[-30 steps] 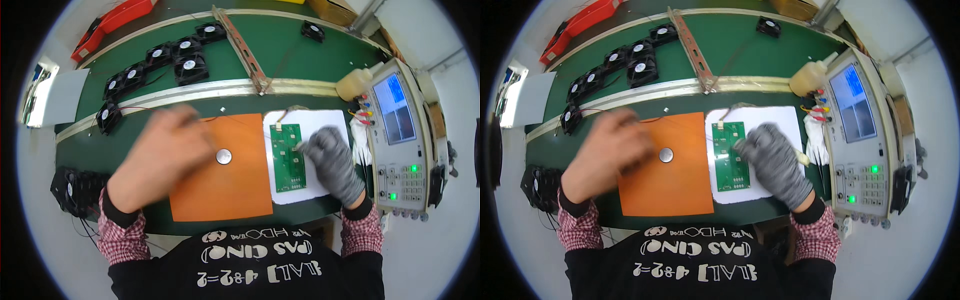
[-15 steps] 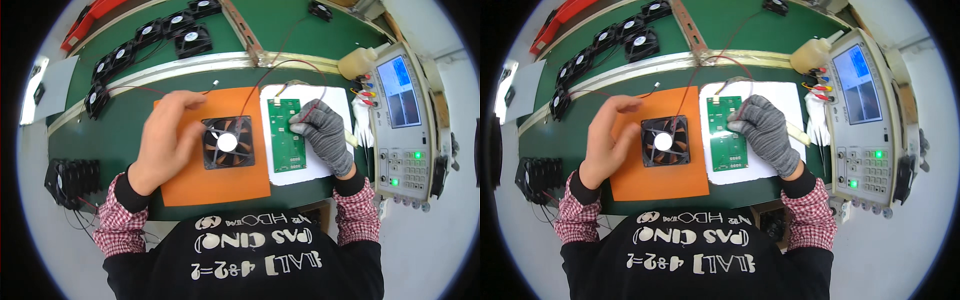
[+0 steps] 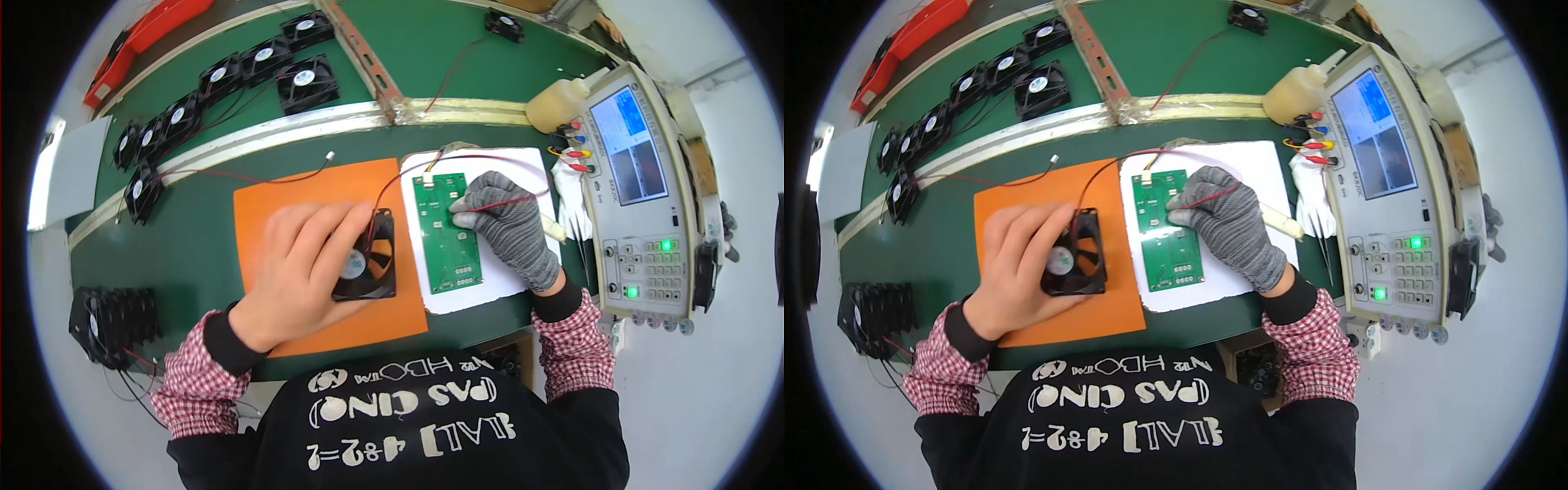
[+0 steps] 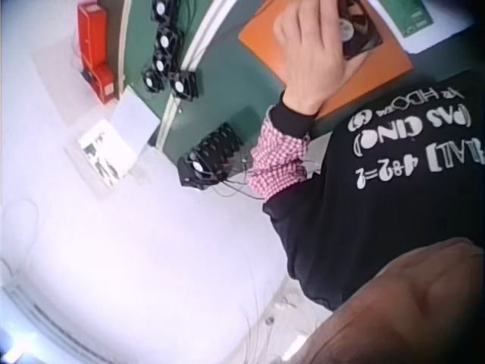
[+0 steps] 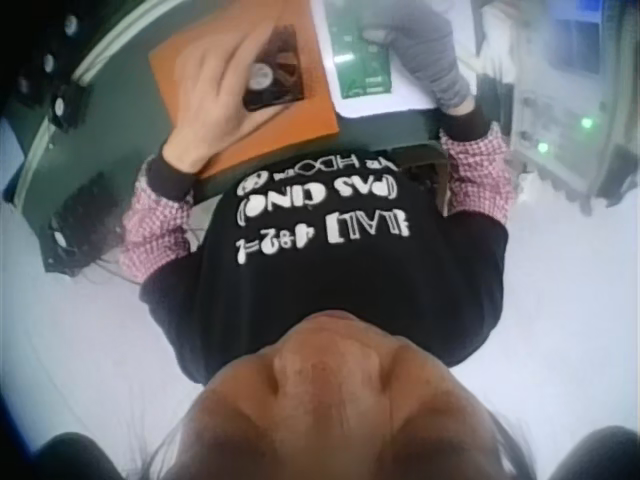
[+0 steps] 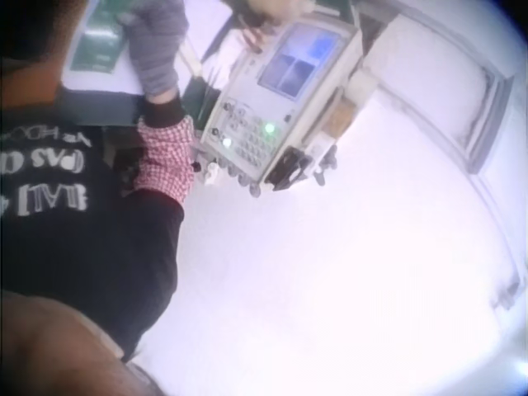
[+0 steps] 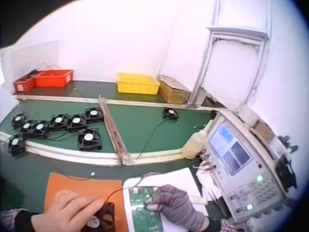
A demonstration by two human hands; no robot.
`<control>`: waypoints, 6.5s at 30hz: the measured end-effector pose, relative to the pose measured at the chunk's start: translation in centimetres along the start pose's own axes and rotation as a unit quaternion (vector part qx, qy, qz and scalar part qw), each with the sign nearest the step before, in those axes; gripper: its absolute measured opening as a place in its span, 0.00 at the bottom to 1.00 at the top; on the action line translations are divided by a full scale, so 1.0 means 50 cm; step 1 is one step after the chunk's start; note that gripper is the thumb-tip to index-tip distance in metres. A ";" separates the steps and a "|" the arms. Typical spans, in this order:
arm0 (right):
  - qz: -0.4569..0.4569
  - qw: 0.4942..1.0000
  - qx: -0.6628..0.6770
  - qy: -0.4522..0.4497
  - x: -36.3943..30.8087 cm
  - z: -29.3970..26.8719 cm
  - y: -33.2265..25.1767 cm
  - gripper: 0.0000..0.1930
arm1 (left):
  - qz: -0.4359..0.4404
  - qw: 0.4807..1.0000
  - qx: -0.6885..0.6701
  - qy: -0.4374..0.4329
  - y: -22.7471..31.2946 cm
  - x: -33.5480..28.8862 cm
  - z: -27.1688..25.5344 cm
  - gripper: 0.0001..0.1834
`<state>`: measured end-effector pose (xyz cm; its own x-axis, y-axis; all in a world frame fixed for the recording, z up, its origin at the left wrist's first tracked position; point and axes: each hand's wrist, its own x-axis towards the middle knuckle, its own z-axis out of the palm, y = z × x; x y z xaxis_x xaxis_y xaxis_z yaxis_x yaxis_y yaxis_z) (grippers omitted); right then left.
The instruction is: The person tests multiple small black cooling fans by connecting them to a green circuit board using red and black wires. They repeatedly pick up fans from a stack, connect them to the board, observe them spinning, and then disconnect and stack them. The person also applies a drop of liquid from a squeeze bottle into the center of a fan's motor.
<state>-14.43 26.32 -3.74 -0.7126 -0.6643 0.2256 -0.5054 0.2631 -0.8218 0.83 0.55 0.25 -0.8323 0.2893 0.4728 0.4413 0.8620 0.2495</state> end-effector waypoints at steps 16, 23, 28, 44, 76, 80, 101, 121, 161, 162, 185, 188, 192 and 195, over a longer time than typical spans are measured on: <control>-0.020 0.995 -0.100 -0.006 -0.001 0.010 -0.010 0.10 | 0.090 0.985 0.005 0.145 0.055 0.004 -0.150 0.35; -0.036 0.992 0.019 0.119 -0.010 -0.006 -0.032 0.06 | -0.014 0.982 0.061 0.176 -0.163 0.256 0.039 0.56; -0.056 0.982 0.088 0.160 0.002 -0.005 -0.019 0.15 | -0.224 0.953 0.187 -0.077 -0.310 0.255 0.077 0.46; -0.121 0.900 -0.419 -0.019 -0.004 -0.068 -0.078 0.11 | -0.061 0.937 0.330 -0.101 -0.083 0.060 -0.139 0.22; -0.047 0.999 -0.024 0.009 -0.004 0.001 0.003 0.09 | 0.170 0.947 0.257 0.093 0.043 -0.004 -0.097 0.18; -0.064 0.997 -0.036 0.033 -0.009 -0.004 0.002 0.08 | 0.115 0.929 -0.121 0.331 0.031 -0.072 -0.095 0.09; -0.024 0.983 0.050 0.174 -0.007 0.007 -0.019 0.20 | -0.195 0.927 0.299 0.117 -0.439 0.232 0.052 0.57; -0.172 0.963 -0.204 0.042 -0.040 -0.057 -0.062 0.18 | -0.048 0.968 0.224 -0.098 -0.060 0.083 -0.155 0.20; -0.065 0.998 -0.010 0.005 -0.008 0.005 0.004 0.07 | 0.014 0.994 -0.084 0.063 0.039 0.015 -0.127 0.39; -0.079 0.996 -0.042 0.006 -0.011 -0.003 0.003 0.07 | -0.056 0.948 -0.309 0.054 0.049 0.009 -0.109 0.37; 0.114 0.965 0.231 0.041 -0.016 -0.004 -0.068 0.40 | -0.055 0.988 -0.014 0.145 -0.143 0.232 0.015 0.40; 0.048 0.994 0.027 -0.090 -0.028 0.012 -0.119 0.39 | 0.051 0.977 -0.152 0.142 0.011 0.182 -0.028 0.37; 0.097 0.917 0.146 -0.358 -0.064 0.001 -0.128 0.21 | 0.067 0.950 -0.082 0.293 -0.016 0.156 -0.144 0.27; 0.371 0.727 0.351 -0.459 -0.051 -0.014 -0.154 0.08 | -0.040 0.915 0.054 0.398 -0.138 0.055 -0.244 0.22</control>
<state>-9.07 26.49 2.40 0.1242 -0.7936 -0.5956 0.4547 0.5791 -0.6767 -0.39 -9.67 10.15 -0.3342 -0.1332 0.9330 0.3180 0.9160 0.2447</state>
